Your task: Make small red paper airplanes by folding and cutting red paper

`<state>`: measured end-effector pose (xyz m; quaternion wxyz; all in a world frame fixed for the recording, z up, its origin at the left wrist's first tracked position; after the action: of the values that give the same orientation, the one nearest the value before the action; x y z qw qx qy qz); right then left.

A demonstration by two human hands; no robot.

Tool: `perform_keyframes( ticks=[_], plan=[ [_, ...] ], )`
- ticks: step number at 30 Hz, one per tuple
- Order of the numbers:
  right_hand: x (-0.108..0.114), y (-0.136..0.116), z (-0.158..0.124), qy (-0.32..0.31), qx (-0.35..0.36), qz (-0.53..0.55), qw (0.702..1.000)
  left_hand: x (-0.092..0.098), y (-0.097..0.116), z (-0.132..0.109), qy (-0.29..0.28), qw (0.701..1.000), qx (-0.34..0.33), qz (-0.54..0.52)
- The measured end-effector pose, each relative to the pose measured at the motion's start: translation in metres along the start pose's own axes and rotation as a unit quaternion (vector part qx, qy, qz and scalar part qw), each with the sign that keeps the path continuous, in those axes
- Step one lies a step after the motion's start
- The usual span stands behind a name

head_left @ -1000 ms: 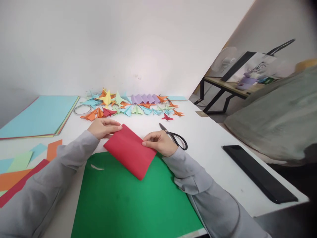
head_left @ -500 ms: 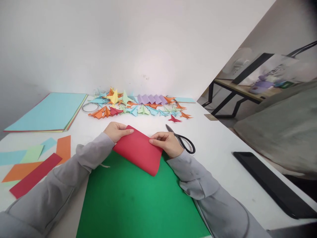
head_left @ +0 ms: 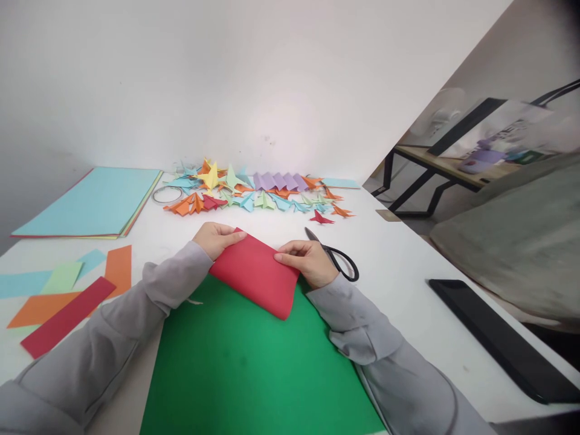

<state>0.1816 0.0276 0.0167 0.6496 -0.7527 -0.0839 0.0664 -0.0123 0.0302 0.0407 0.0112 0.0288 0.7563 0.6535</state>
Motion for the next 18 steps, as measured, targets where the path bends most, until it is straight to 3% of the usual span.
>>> perform_keyframes(
  ticks=[12, 18],
  plan=[
    [-0.0014, -0.0003, -0.0011, -0.006, -0.013, 0.005, 1.000, 0.0010, -0.0018, 0.0005, -0.003, 1.000, 0.020, -0.005],
    [-0.0002, 0.0019, 0.0012, -0.006, -0.015, 0.030, 0.999, 0.0059, 0.0052, -0.0005, 0.034, 0.998, -0.008, -0.046]
  ],
)
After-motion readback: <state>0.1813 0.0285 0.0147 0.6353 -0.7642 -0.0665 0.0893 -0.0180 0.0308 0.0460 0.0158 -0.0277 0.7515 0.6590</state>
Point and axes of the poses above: each hand's wrist, its own z-axis towards the middle knuckle, its own x-axis out of the back of the hand, y = z × x, the point moved 5 cm from there along z, towards the middle knuckle, and after that the axes turned 6 degrees about -x, right-handed, at the moved point
